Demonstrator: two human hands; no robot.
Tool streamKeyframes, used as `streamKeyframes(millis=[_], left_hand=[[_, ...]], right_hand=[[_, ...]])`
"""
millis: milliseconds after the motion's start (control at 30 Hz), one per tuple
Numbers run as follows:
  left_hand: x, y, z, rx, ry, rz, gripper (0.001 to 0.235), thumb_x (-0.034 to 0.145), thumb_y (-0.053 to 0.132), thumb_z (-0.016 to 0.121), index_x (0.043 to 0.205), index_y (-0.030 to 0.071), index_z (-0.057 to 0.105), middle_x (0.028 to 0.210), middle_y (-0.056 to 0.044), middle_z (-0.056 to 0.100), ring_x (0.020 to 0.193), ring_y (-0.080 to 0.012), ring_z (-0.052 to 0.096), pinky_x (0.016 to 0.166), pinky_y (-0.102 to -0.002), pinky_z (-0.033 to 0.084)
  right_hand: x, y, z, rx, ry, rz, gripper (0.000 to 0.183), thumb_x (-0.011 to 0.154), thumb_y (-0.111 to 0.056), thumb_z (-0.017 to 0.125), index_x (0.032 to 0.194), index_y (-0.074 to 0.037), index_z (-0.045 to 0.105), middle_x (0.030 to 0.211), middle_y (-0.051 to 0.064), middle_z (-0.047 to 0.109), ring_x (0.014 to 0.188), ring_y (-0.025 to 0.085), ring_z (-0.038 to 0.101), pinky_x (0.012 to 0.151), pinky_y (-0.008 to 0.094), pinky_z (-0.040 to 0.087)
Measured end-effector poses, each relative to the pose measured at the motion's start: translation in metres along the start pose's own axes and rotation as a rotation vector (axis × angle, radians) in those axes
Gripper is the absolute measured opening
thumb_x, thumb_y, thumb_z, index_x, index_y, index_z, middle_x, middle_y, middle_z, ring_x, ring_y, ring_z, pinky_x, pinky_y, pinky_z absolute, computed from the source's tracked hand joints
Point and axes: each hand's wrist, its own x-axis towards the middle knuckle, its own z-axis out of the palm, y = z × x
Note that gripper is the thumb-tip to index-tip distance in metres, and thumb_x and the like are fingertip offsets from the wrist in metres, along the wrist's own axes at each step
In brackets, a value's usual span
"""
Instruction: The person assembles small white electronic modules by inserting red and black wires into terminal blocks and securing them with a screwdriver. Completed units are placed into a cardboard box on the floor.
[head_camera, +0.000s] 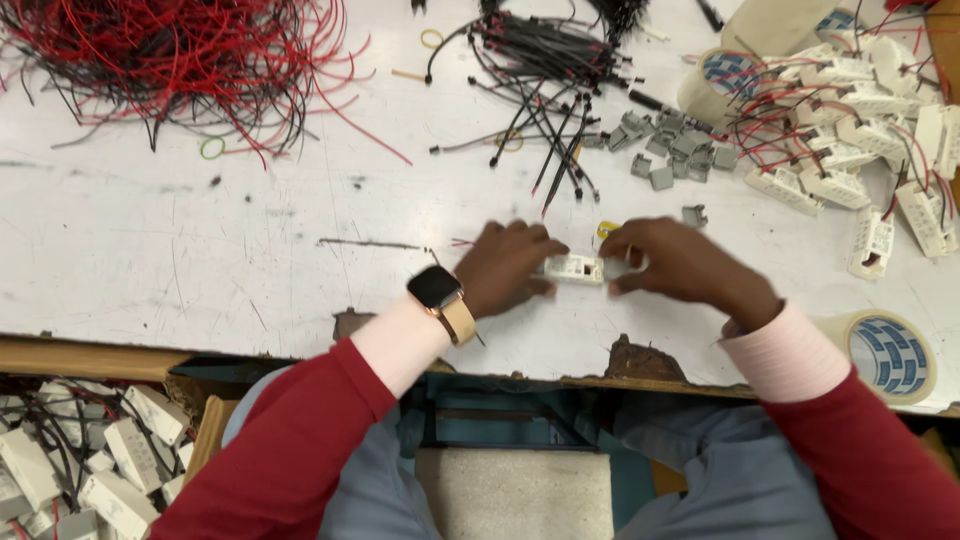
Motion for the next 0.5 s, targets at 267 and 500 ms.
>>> streamKeyframes(millis=[267, 500], left_hand=[[-0.002, -0.010, -0.007, 0.171, 0.074, 0.149, 0.042, 0.073, 0.001, 0.076, 0.111, 0.018, 0.070, 0.113, 0.001, 0.067, 0.121, -0.0263, 0.055, 0.107, -0.049, 0.037], [-0.001, -0.010, -0.008, 0.132, 0.168, 0.158, 0.043, 0.067, -0.011, 0.071, 0.097, 0.019, 0.077, 0.125, -0.003, 0.064, 0.132, -0.0279, 0.050, 0.111, -0.045, 0.039]], right_hand=[[0.000, -0.023, 0.020, -0.084, 0.015, -0.116, 0.048, 0.066, -0.031, 0.089, 0.110, -0.019, 0.074, 0.096, 0.002, 0.073, 0.091, 0.025, 0.069, 0.078, 0.040, 0.054], [0.009, -0.033, 0.053, -0.122, 0.035, -0.118, 0.040, 0.071, -0.021, 0.085, 0.109, -0.017, 0.071, 0.094, 0.005, 0.069, 0.092, 0.028, 0.067, 0.077, 0.043, 0.053]])
